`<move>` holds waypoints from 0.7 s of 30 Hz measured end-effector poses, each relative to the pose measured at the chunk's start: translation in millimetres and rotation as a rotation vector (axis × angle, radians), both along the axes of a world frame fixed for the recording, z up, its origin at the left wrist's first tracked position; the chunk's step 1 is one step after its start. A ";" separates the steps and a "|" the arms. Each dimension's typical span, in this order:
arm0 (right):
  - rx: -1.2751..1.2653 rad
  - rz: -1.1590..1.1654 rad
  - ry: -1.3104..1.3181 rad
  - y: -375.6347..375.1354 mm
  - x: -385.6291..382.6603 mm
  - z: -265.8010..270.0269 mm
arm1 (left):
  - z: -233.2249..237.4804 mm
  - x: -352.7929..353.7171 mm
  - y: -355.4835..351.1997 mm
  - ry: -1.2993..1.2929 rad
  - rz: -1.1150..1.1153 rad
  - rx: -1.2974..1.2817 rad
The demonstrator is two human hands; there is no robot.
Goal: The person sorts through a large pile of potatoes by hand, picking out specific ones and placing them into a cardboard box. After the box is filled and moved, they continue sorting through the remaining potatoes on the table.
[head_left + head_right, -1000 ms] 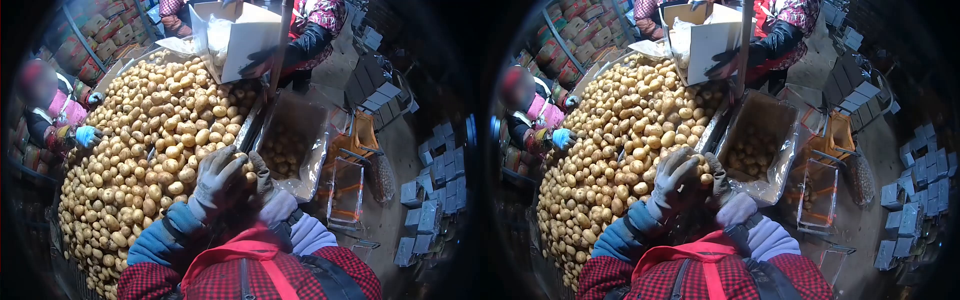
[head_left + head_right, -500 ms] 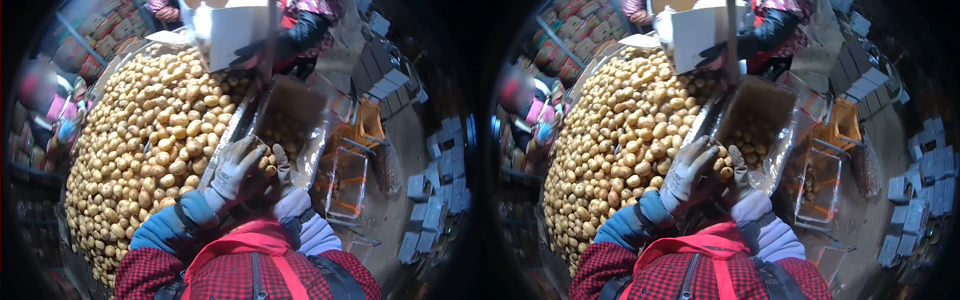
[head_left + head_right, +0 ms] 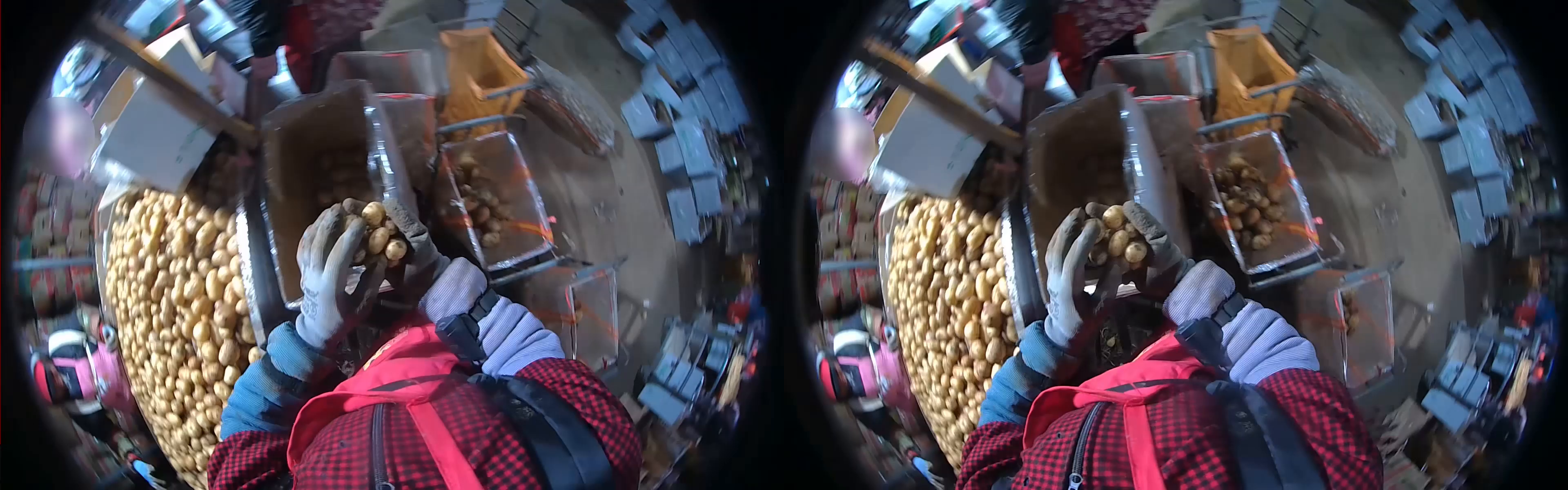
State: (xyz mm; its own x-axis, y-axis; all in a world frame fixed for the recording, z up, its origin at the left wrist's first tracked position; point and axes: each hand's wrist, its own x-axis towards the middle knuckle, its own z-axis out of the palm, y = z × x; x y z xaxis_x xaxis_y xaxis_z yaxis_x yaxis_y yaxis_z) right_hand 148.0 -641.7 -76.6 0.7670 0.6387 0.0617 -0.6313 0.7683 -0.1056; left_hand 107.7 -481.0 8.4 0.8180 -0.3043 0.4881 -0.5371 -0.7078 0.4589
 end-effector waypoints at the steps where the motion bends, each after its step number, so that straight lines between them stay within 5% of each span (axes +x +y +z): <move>1: -0.004 -0.039 0.012 -11.1 -2.4 3.2 | -8.7 1.8 -7.1 0.003 -0.003 0.014; 4: 0.109 0.046 0.294 -34.9 -8.4 -2.9 | -16.9 12.0 -29.2 0.111 -0.029 0.019; 7: 0.186 -0.004 0.087 -56.1 -10.5 -16.2 | -19.5 23.4 -46.4 0.173 -0.121 0.080; 19: 0.033 -0.172 0.283 -92.1 -19.9 -49.7 | -28.7 50.7 -69.3 0.298 -0.326 0.063; 20: 0.334 -0.115 0.190 -91.8 -10.4 -45.1 | -23.5 51.1 -70.9 0.243 -0.335 0.071; 21: 0.296 -0.143 0.209 -96.5 -6.9 -25.5 | -23.0 52.2 -68.4 0.233 -0.324 0.071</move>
